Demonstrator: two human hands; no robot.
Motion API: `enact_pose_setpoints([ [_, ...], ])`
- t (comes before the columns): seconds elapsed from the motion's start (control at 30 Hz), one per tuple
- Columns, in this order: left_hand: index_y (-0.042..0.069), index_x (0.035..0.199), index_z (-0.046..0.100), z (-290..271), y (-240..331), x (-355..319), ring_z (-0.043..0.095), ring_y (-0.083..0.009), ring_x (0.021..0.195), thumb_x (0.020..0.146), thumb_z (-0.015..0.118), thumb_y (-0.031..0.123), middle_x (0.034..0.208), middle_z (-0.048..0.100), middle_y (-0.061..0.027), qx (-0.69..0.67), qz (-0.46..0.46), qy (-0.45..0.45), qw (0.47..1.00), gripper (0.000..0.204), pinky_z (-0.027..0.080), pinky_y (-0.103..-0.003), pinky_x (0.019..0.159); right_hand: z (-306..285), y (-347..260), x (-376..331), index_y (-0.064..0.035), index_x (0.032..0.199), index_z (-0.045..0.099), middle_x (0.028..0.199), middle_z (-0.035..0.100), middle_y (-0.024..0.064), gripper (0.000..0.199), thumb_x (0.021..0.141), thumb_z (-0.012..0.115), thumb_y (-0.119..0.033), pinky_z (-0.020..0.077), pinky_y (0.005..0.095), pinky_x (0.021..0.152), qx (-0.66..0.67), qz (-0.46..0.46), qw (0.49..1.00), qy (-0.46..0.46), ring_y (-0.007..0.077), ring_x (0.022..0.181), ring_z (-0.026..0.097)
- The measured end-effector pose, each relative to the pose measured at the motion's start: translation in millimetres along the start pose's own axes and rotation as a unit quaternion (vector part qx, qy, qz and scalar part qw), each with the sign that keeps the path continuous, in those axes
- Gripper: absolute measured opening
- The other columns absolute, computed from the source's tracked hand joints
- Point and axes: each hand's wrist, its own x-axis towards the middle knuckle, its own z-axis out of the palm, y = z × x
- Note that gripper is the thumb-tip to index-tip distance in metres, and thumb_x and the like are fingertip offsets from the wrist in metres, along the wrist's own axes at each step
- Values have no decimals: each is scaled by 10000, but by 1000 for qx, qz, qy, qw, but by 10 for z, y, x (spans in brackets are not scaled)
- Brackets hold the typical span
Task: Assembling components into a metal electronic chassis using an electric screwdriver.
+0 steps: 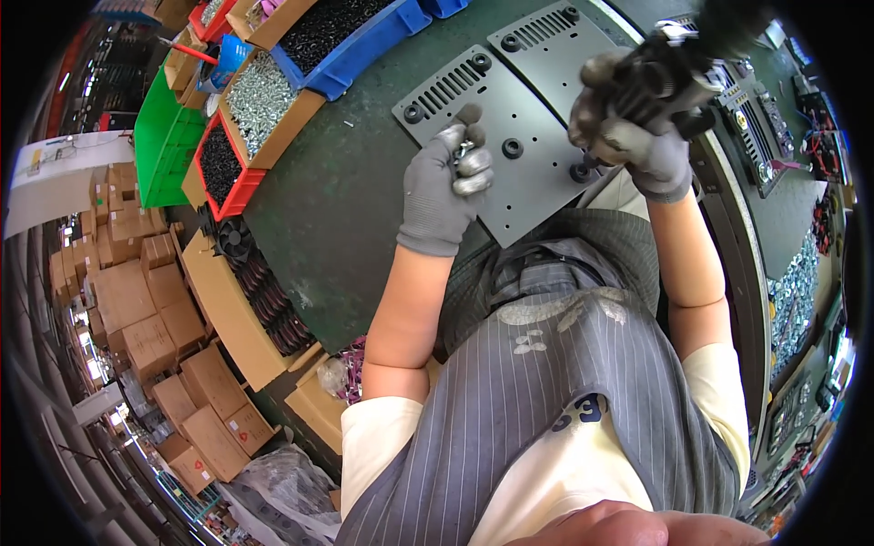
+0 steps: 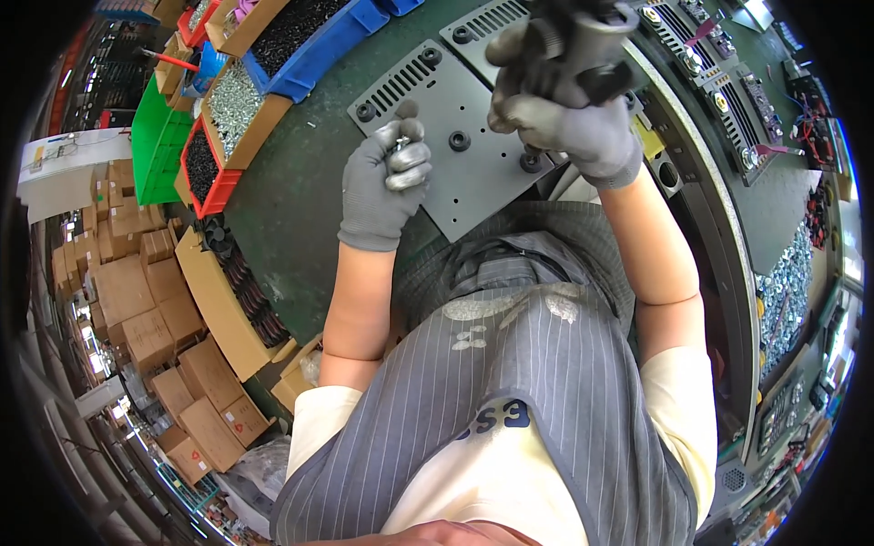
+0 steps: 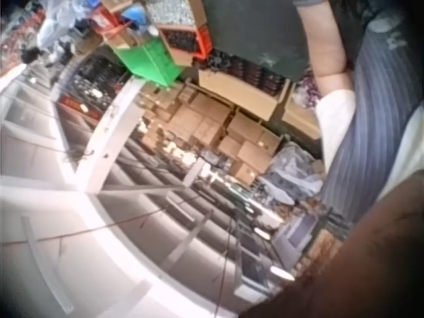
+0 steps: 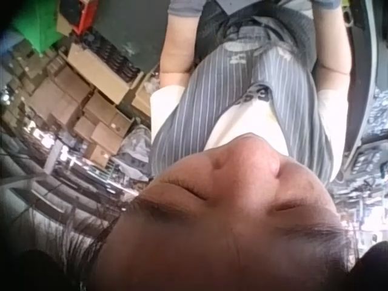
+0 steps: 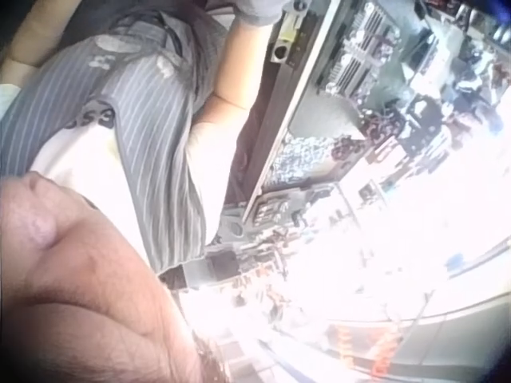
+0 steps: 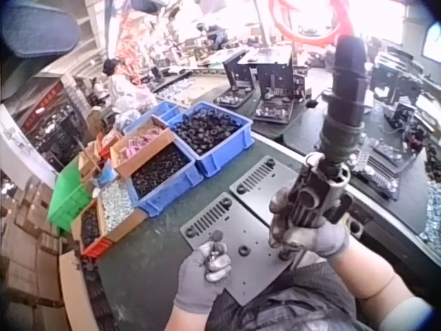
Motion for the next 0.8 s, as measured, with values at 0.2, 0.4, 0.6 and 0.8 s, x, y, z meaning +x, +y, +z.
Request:
enact_pose_setpoints([
  [0.2, 0, 1146, 517, -199, -86, -95, 443, -53, 589, 956, 486, 223, 774, 534, -13, 60, 29, -30, 997, 294, 333, -158, 404, 132, -160, 115, -12, 1195, 456, 820, 508, 69, 502, 756, 583, -219, 429, 302, 603, 79, -110, 991, -17, 197, 704, 515],
  [0.4, 9, 1111, 575, -9, -194, -189, 437, -32, 574, 931, 486, 133, 722, 518, -4, 174, 33, -1, 984, 237, 319, -147, 413, 314, -152, 120, -33, 1202, 431, 839, 477, 69, 520, 755, 556, -267, 389, 318, 636, 110, -138, 984, 5, 192, 716, 485],
  [0.6, -34, 1131, 514, -132, -238, -223, 456, -103, 606, 904, 462, 112, 777, 531, -53, -14, -92, -93, 991, 275, 340, -163, 421, 413, -129, 137, -57, 1173, 399, 847, 461, 64, 481, 775, 558, -276, 372, 326, 649, 143, -180, 973, 6, 192, 735, 477],
  [0.8, -25, 1116, 520, -110, -283, -243, 461, -114, 599, 903, 462, 131, 776, 545, -63, -84, -131, -142, 978, 271, 350, -169, 410, 386, -127, 74, -78, 1186, 385, 863, 473, 60, 465, 787, 537, -261, 368, 340, 672, 137, -171, 972, -84, 194, 752, 489],
])
